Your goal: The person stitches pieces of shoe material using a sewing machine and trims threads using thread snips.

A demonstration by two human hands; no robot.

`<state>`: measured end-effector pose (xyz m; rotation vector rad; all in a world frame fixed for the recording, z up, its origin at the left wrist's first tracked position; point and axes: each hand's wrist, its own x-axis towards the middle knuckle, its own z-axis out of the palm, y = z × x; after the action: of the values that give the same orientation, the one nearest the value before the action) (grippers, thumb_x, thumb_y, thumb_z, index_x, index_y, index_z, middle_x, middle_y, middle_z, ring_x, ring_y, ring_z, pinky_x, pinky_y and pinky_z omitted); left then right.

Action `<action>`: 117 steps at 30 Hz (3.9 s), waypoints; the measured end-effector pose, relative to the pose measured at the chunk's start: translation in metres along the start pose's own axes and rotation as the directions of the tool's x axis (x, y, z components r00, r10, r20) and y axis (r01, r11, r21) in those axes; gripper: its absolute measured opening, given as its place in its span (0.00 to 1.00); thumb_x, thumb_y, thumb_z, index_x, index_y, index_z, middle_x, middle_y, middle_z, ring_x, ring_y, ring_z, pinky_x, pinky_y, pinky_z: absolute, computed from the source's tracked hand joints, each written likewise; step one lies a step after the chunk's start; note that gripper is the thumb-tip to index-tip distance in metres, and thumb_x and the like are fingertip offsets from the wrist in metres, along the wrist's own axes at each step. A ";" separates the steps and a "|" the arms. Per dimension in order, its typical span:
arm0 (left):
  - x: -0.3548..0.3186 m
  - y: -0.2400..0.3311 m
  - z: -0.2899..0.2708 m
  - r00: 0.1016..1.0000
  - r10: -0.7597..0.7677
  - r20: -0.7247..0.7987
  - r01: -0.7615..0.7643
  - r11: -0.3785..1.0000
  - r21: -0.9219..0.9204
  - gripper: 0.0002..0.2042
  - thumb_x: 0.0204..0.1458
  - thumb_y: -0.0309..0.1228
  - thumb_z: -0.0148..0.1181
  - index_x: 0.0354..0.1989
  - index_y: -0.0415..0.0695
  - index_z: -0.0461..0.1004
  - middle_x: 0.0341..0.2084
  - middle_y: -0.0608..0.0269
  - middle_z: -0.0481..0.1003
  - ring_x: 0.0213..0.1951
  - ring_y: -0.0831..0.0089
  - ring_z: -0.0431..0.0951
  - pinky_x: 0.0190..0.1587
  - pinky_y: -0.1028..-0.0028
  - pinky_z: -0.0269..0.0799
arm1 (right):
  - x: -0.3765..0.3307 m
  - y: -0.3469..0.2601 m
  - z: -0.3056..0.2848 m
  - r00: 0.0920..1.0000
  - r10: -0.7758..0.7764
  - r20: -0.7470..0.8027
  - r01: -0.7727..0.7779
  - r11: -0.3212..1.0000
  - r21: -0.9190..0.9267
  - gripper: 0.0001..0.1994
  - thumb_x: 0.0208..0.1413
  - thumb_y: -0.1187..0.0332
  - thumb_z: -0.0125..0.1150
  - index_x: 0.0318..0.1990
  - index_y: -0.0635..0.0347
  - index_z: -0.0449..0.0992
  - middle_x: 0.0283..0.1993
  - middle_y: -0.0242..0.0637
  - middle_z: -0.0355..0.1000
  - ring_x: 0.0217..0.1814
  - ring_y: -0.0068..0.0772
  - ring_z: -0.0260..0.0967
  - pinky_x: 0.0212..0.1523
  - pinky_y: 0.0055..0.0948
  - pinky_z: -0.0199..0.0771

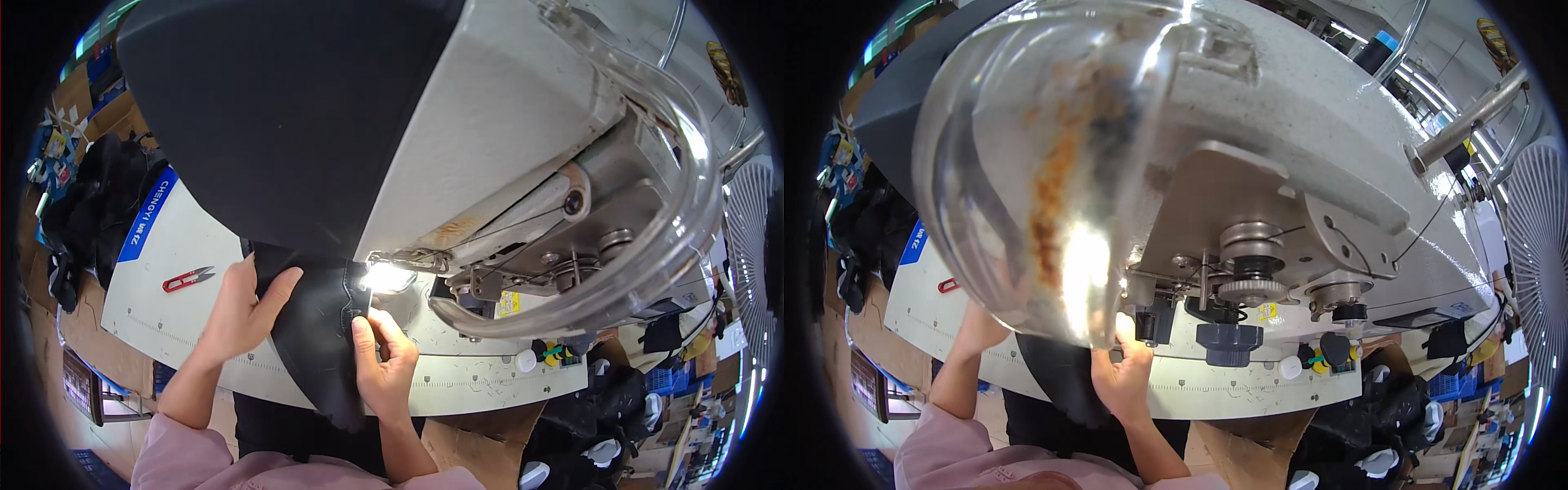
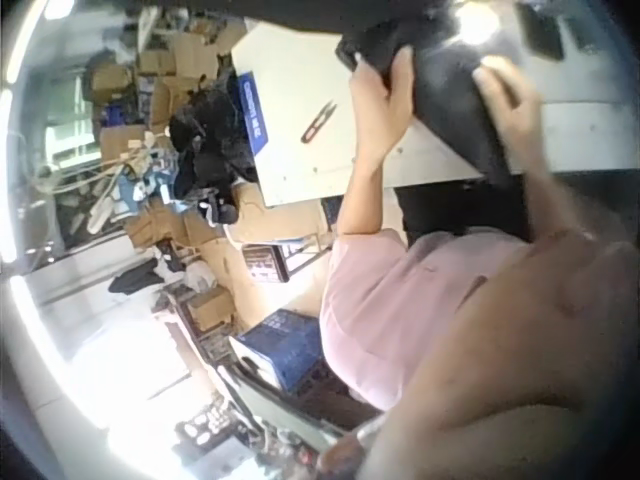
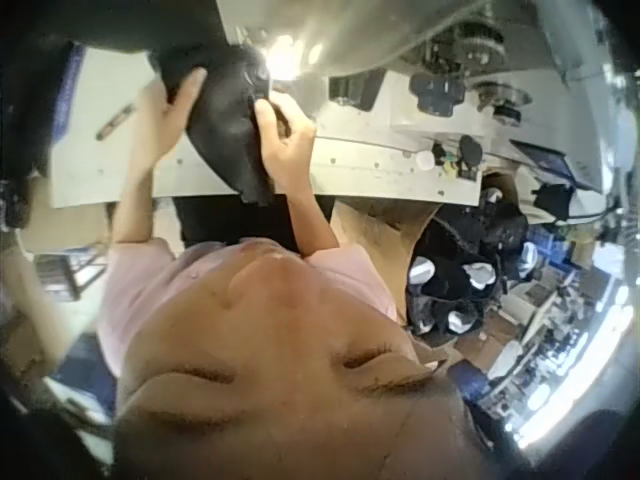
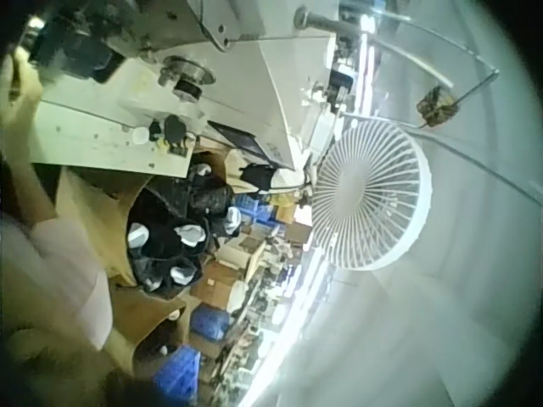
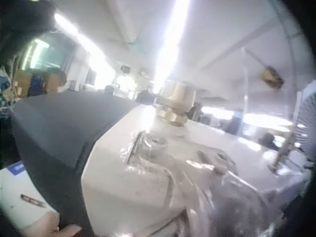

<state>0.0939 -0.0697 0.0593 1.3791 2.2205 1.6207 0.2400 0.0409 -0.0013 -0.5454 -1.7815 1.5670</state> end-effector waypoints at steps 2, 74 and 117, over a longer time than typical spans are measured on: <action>-0.006 -0.006 0.007 0.996 -0.056 -0.068 0.056 0.998 -0.015 0.09 0.57 0.25 0.55 0.41 0.30 0.71 0.28 0.58 0.75 0.32 0.78 0.70 0.37 0.76 0.68 | -0.001 0.003 -0.001 1.000 0.007 0.012 -0.008 1.000 0.020 0.09 0.61 0.73 0.55 0.42 0.71 0.75 0.33 0.28 0.72 0.35 0.13 0.65 0.37 0.13 0.64; 0.005 0.046 0.025 0.988 -0.094 0.121 0.080 0.990 0.115 0.16 0.47 0.36 0.67 0.24 0.42 0.65 0.10 0.66 0.67 0.13 0.71 0.68 0.19 0.73 0.60 | -0.008 -0.018 -0.040 0.710 0.284 0.645 -0.605 0.714 0.352 0.25 0.61 0.49 0.53 0.48 0.68 0.70 0.39 0.36 0.73 0.34 0.21 0.72 0.36 0.20 0.73; 0.024 0.012 0.044 0.996 0.061 -0.059 -0.057 0.995 0.077 0.05 0.47 0.19 0.51 0.33 0.36 0.66 0.23 0.53 0.73 0.28 0.59 0.75 0.32 0.67 0.68 | 0.010 -0.039 -0.028 0.795 0.431 0.427 -0.560 0.793 0.242 0.17 0.61 0.57 0.57 0.41 0.65 0.72 0.35 0.26 0.69 0.36 0.14 0.63 0.38 0.16 0.66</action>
<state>0.1100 -0.0204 0.0592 1.4461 2.3194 1.6348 0.2588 0.0602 0.0397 -0.6238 -1.6025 2.4430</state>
